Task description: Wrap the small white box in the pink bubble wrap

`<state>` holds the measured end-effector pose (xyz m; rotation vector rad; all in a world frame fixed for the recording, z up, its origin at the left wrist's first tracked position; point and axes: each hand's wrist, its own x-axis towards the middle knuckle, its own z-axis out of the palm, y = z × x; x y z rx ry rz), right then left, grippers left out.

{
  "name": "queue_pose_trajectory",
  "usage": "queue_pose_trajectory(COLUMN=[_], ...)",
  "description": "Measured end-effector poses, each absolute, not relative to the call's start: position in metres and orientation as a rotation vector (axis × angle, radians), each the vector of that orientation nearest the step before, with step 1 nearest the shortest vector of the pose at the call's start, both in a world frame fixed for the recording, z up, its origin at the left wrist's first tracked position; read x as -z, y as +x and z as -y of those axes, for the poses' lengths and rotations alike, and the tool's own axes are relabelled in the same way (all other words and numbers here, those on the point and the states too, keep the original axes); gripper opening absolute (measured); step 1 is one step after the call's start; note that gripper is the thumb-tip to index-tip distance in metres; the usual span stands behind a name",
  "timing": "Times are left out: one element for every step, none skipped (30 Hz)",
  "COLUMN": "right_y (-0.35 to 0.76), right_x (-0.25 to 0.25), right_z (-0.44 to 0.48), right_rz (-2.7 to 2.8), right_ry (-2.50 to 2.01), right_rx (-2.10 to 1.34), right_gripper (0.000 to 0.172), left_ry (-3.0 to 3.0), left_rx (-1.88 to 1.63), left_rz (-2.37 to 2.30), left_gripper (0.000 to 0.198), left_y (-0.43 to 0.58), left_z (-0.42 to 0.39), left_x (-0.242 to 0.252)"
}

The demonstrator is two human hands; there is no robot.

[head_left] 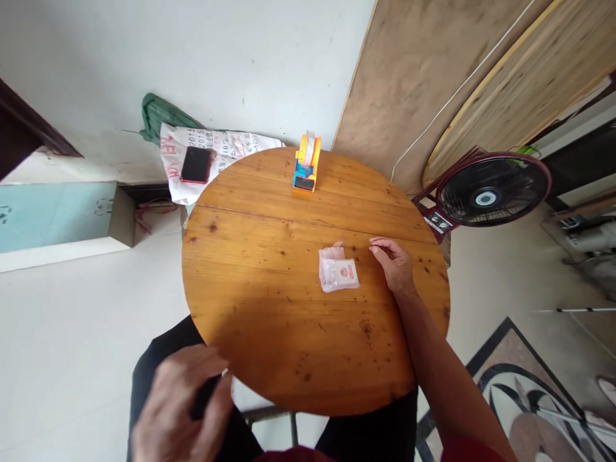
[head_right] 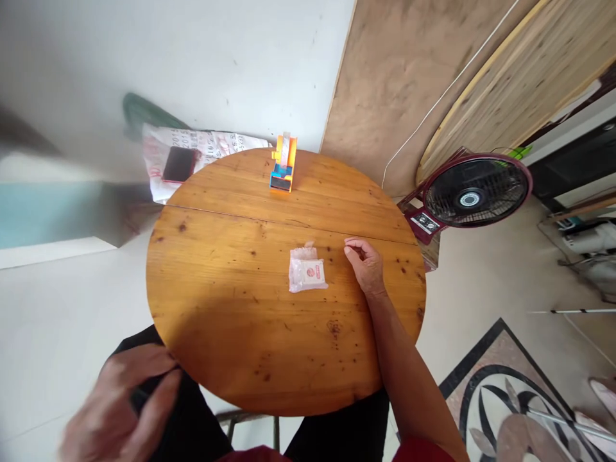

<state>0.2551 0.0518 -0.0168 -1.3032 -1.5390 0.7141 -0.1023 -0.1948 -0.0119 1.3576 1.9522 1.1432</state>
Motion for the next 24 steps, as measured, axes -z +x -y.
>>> queue_pose_trajectory(right_y=[0.255, 0.254, 0.253, 0.253, 0.252, 0.251, 0.251, 0.250, 0.249, 0.247, 0.245, 0.243, 0.240, 0.237, 0.233, 0.229, 0.225, 0.222, 0.219, 0.216, 0.214, 0.213, 0.211, 0.209], right_x=[0.017, 0.016, 0.016, 0.016, 0.015, 0.014, 0.011, 0.008, 0.003, -0.002, -0.008, -0.014, -0.019, -0.023, -0.025, -0.026, -0.025, -0.024, -0.022, -0.019, -0.017, -0.015, -0.013, -0.012], right_z=[-0.052, -0.051, -0.051, -0.051, -0.051, -0.052, -0.052, -0.052, -0.053, -0.054, -0.056, -0.059, -0.062, -0.066, -0.071, -0.075, -0.079, -0.083, -0.086, -0.089, -0.090, -0.091, -0.091, -0.091], right_rz=[1.552, 1.566, 1.582, 1.597, 1.607, 1.609, 1.611, 1.619, 1.629, 1.640, 1.654, 1.665, 1.672, 1.678, 1.689, 1.699, 1.711, 1.726, 1.743, 1.758, 1.769, 1.771, 1.767, 1.764], right_ry=[-1.303, -1.305, -1.307, -1.310, -1.312, -1.317, -1.329, -1.346, -1.362, -1.372, -1.370, -1.349, -1.316, -1.277, -1.239, -1.212, -1.193, -1.178, -1.160, -1.137, -1.111, -1.086, -1.066, -1.054], right_rx=[-0.707, -0.698, -0.690, -0.684, -0.683, -0.685, -0.696, -0.725, -0.779, -0.861, -0.966, -1.086, -1.199, -1.287, -1.354, -1.402, -1.433, -1.451, -1.460, -1.466, -1.468, -1.467, -1.460, -1.447], right_gripper=[0.015, 0.015, 0.016, 0.017, 0.018, 0.018, 0.019, 0.019, 0.020, 0.021, 0.024, 0.029, 0.035, 0.039, 0.041, 0.043, 0.043, 0.044, 0.044, 0.043, 0.042, 0.040, 0.038, 0.035], left_ry=[1.604, 1.782, 1.939, 2.049, 2.165, 2.263, 2.339, 2.399, 2.438, 2.460, 2.472, 2.463, 2.440, 2.420, 2.403, 2.398, 2.407, 2.424, 2.445, 2.466, 2.485, 2.500, 2.511, 2.518], left_rx=[-1.266, -1.330, -1.312, -1.279, -1.222, -1.157, -1.110, -1.083, -1.038, -1.013, -1.020, -1.042, -1.076, -1.121, -1.161, -1.196, -1.221, -1.232, -1.234, -1.229, -1.221, -1.208, -1.198, -1.194], left_rz=[-1.829, -1.696, -1.596, -1.568, -1.550, -1.535, -1.520, -1.520, -1.532, -1.562, -1.601, -1.642, -1.683, -1.708, -1.723, -1.725, -1.717, -1.705, -1.693, -1.683, -1.678, -1.678, -1.680, -1.681], left_gripper=[0.021, 0.025, 0.029, 0.031, 0.031, 0.031, 0.030, 0.031, 0.031, 0.031, 0.030, 0.030, 0.030, 0.028, 0.026, 0.023, 0.021, 0.019, 0.019, 0.019, 0.020, 0.021, 0.021, 0.021], left_y=[-0.079, -0.057, -0.038, -0.022, -0.008, 0.004, 0.013, 0.022, 0.029, 0.035, 0.040, 0.044, 0.047, 0.049, 0.050, 0.049, 0.048, 0.047, 0.045, 0.044, 0.043, 0.042, 0.042, 0.042], left_z=[0.181, 0.169, 0.157, 0.146, 0.136, 0.127, 0.118, 0.109, 0.100, 0.091, 0.082, 0.074, 0.067, 0.061, 0.056, 0.053, 0.051, 0.050, 0.049, 0.049, 0.049, 0.050, 0.050, 0.050], left_x=[0.005, -0.001, -0.006, -0.011, -0.015, -0.018, -0.021, -0.022, -0.023, -0.022, -0.021, -0.019, -0.016, -0.013, -0.010, -0.007, -0.005, -0.003, -0.002, -0.001, 0.000, 0.000, 0.001, 0.002])
